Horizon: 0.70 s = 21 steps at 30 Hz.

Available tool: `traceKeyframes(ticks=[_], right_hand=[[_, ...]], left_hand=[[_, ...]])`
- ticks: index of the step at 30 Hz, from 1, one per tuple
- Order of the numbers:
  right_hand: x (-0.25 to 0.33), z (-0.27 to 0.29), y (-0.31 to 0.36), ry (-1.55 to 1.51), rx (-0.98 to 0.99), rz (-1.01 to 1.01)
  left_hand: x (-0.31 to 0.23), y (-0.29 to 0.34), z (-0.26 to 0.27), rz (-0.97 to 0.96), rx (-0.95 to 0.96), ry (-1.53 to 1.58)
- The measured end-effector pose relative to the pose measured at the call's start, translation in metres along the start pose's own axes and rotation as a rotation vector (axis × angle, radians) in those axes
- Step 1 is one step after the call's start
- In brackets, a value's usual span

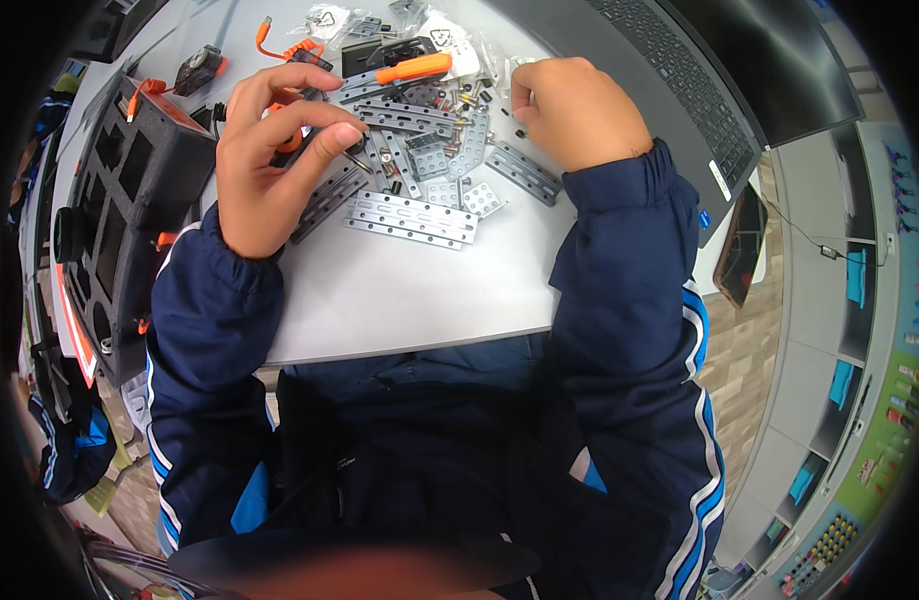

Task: The person uses an orange screwdriver to tighten screws on a small black and orange electronic device, then places it on the table. They continue to handle various metal brackets and small parts, occasionally using the screwdriver to adjust components. The person also briefly interacts with a laptop on the table.

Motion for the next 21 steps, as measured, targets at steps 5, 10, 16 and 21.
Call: traceKeyframes(ticks=[5,10,16,21], right_hand=[[-0.004,0.003,0.000,-0.081,-0.067,0.036],[-0.018,0.014,0.000,-0.105,-0.123,-0.038],[-0.022,0.008,-0.004,-0.106,-0.345,-0.280],[-0.014,0.008,-0.002,0.019,-0.261,-0.298]], left_hand=[[0.000,0.000,0.001,-0.002,0.000,0.009],[0.002,0.000,0.001,-0.029,0.011,-0.019],[0.002,-0.001,-0.001,-0.042,-0.011,-0.005],[0.003,0.000,-0.001,-0.027,-0.011,-0.007]])
Point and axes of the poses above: each hand's wrist, its own y-axis away from the middle knuckle, its own z-axis out of the back of the hand, x = y × z, the point moved 2 cm from there along -y, towards the middle knuckle, and after that the axes turned 5 degrees about -x, right-handed, at the moved point
